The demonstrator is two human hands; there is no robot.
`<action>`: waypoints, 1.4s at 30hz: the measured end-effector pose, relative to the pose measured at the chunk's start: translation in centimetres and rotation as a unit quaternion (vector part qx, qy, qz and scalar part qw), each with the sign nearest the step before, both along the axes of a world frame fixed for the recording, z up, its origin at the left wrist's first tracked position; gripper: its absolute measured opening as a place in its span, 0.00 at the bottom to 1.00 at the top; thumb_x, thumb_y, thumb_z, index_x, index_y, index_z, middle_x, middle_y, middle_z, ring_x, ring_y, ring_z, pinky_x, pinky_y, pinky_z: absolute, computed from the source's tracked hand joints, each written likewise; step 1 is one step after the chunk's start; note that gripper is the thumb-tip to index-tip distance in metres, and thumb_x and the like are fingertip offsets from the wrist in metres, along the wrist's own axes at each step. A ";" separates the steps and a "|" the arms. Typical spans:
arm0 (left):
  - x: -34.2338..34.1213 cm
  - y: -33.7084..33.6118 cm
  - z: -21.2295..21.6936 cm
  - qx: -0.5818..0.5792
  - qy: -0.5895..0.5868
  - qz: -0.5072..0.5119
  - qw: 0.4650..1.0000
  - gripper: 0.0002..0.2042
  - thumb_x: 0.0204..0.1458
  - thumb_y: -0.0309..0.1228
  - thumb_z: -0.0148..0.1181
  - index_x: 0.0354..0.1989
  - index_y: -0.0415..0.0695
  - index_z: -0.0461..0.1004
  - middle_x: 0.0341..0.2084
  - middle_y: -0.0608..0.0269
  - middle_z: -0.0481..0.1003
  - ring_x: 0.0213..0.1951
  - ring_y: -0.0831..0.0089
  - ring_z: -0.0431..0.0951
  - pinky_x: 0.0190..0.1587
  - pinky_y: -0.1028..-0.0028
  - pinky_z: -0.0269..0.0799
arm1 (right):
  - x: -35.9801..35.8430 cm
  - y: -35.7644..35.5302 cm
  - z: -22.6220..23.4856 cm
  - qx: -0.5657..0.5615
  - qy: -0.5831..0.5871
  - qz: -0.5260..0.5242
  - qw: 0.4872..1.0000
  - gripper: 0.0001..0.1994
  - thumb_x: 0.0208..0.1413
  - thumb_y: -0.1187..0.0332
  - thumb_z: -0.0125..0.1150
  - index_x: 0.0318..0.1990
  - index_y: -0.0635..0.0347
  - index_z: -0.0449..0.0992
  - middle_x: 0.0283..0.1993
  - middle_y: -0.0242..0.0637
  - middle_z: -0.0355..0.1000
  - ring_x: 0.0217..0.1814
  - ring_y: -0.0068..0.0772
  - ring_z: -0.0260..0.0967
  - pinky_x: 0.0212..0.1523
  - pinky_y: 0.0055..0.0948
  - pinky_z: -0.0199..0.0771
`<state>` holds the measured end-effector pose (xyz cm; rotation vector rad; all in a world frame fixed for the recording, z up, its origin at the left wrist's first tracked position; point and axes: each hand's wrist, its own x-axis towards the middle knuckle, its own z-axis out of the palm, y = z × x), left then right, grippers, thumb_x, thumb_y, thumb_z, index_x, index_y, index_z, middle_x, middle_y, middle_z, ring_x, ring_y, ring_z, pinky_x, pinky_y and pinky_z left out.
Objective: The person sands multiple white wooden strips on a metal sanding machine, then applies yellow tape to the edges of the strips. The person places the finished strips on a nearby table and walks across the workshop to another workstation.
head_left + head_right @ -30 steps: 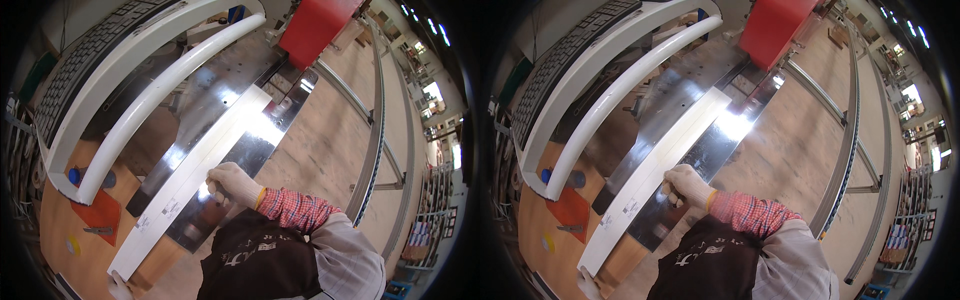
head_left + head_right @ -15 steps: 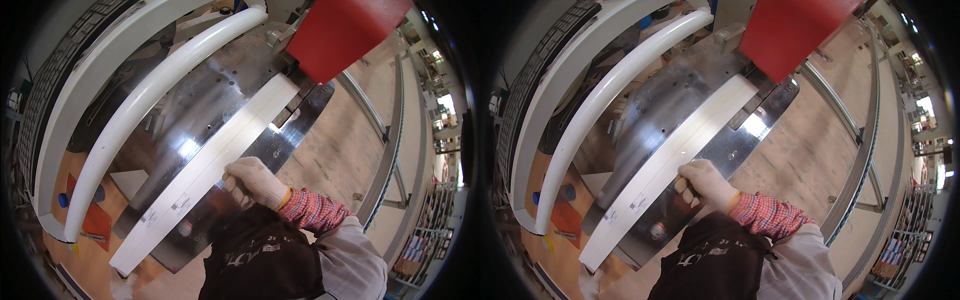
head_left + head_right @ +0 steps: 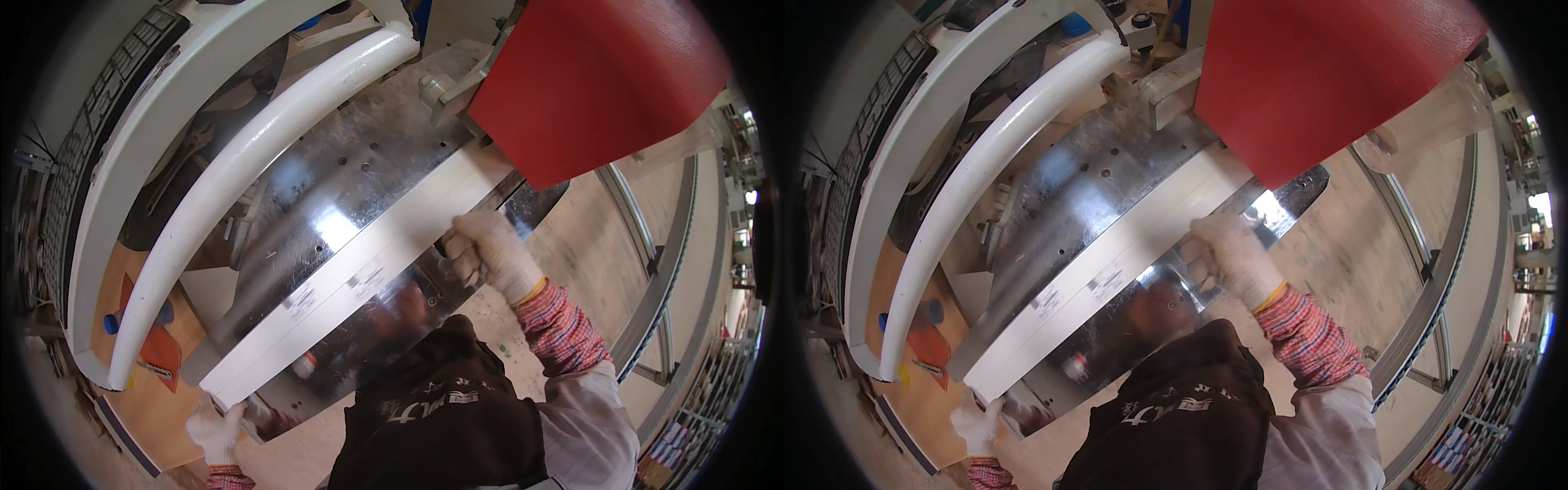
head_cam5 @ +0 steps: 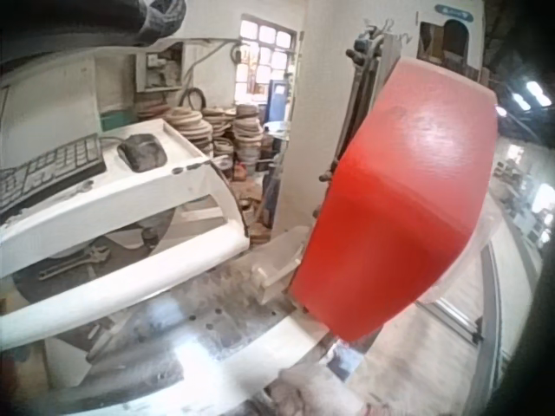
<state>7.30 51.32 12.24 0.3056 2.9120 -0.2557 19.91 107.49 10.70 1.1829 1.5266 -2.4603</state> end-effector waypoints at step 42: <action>1.8 49.0 1.3 0.065 -0.109 -0.253 0.959 0.36 0.59 0.65 0.57 0.43 0.35 0.84 0.35 0.42 0.85 0.39 0.45 0.88 0.39 0.51 0.83 | 5.5 6.7 -4.8 -0.209 0.227 -0.109 0.945 0.15 0.70 0.63 0.58 0.54 0.66 0.75 0.41 0.38 0.79 0.33 0.29 0.77 0.27 0.26 0.77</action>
